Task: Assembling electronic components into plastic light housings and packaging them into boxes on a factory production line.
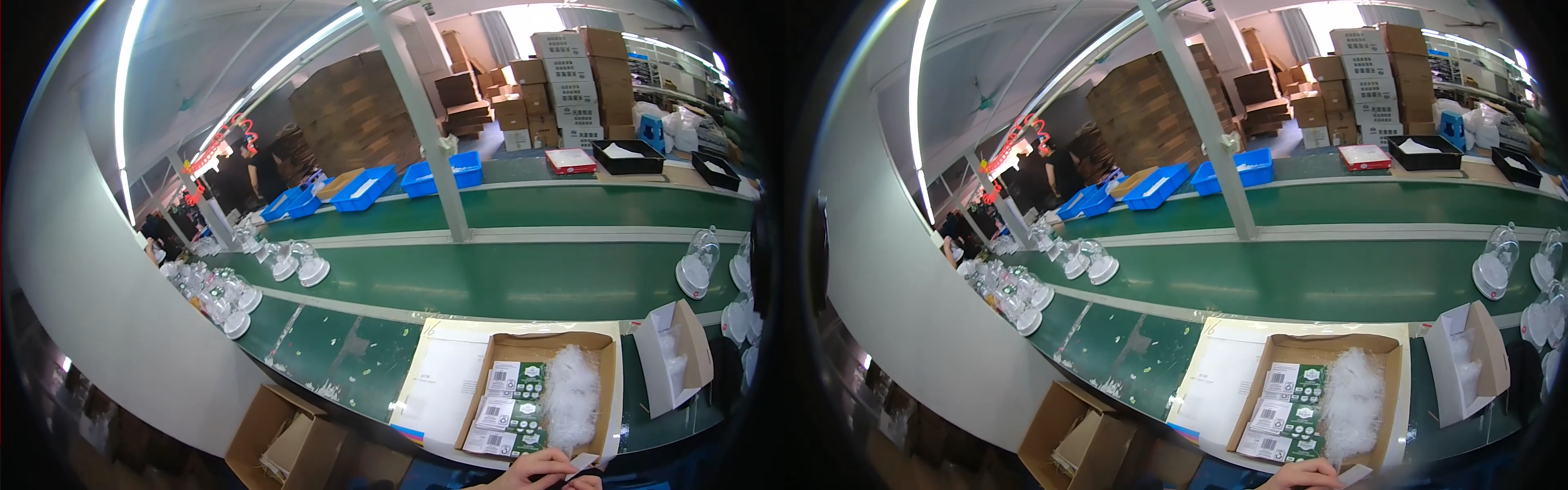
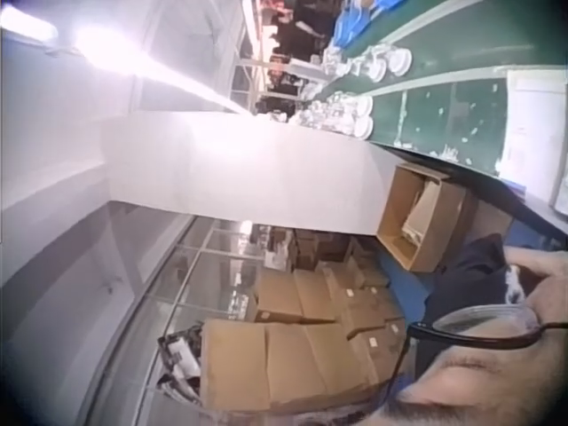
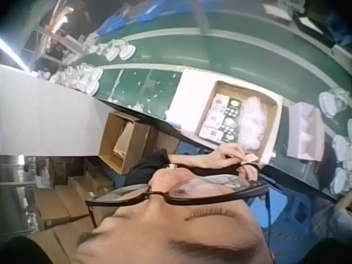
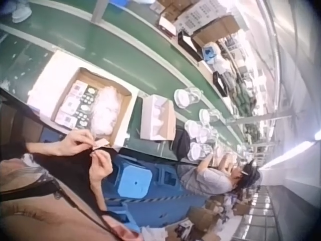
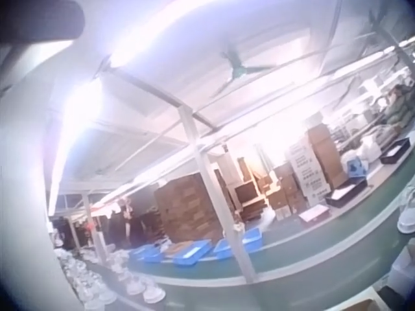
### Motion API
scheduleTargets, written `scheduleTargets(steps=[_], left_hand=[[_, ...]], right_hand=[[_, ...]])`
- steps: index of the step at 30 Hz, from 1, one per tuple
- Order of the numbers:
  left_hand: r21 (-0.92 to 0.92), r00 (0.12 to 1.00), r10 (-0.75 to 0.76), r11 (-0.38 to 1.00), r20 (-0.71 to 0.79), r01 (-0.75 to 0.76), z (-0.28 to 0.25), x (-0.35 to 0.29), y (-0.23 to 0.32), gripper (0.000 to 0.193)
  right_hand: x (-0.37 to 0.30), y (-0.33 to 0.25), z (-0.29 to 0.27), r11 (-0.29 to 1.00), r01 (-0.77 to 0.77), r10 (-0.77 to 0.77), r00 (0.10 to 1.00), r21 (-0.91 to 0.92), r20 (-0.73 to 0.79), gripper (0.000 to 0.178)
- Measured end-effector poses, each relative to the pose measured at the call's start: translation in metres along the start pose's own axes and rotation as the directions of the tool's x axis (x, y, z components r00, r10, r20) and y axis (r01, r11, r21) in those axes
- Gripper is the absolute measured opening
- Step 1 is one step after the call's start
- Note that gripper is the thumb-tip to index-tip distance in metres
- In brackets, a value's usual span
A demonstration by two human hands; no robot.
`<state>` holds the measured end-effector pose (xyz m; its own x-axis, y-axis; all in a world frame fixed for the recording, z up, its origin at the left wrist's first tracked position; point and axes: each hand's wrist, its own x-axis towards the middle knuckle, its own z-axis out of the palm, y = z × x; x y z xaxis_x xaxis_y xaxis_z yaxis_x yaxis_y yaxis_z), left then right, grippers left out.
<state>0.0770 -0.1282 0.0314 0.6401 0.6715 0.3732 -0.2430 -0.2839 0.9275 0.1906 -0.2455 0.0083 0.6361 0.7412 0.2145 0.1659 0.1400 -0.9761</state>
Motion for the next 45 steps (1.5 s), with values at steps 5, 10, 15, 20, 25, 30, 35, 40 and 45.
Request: scheduleTargets(steps=[5, 10, 15, 20, 25, 30, 35, 40, 45], left_hand=[[0.039, 0.995, -0.094, 0.995, -0.021, 0.095, -0.001, 0.003, 0.014, 0.01], [-0.024, 0.997, -0.065, 0.998, 0.046, 0.066, -0.004, -0.001, 0.008, 0.006], [-0.031, 1.0, -0.009, 0.999, -0.004, 0.009, -0.004, 0.0, 0.006, 0.006], [-0.03, 0.986, -0.14, 0.989, 0.094, 0.143, -0.009, -0.003, 0.002, 0.005], [-0.053, 0.993, -0.096, 0.994, 0.073, 0.1, -0.011, 0.002, 0.007, 0.005], [-0.018, 0.994, -0.068, 0.997, 0.086, 0.07, -0.01, 0.001, 0.001, 0.006], [-0.007, 0.994, -0.041, 0.999, 0.097, 0.042, -0.007, -0.001, 0.0, 0.007], [-0.001, 0.99, -0.076, 0.997, 0.119, 0.076, -0.004, -0.002, 0.002, 0.008], [0.004, 0.993, -0.071, 0.997, 0.09, 0.071, -0.008, -0.004, -0.008, 0.009]], right_hand=[[-0.004, -0.005, 0.001, 0.949, -0.231, 0.257, 0.961, 0.212, -0.1, 0.011], [0.008, -0.008, 0.001, 0.99, -0.042, 0.037, 0.999, 0.132, 0.036, 0.009], [0.011, 0.006, -0.004, 1.0, 0.023, -0.022, 0.985, -0.001, 0.169, 0.009], [0.011, 0.0, 0.0, 0.962, -0.134, 0.107, 0.987, 0.238, 0.124, 0.01], [0.013, -0.005, 0.002, 0.987, -0.071, 0.048, 0.987, 0.147, 0.154, 0.011], [0.013, -0.004, 0.001, 0.991, -0.057, 0.038, 0.987, 0.124, 0.154, 0.01], [0.008, 0.002, -0.003, 0.98, -0.076, 0.048, 0.987, 0.182, 0.152, 0.012], [0.005, 0.006, -0.007, 0.966, -0.092, 0.059, 0.988, 0.24, 0.139, 0.012], [0.01, 0.009, 0.0, 0.988, -0.066, 0.044, 0.987, 0.139, 0.152, 0.011]])
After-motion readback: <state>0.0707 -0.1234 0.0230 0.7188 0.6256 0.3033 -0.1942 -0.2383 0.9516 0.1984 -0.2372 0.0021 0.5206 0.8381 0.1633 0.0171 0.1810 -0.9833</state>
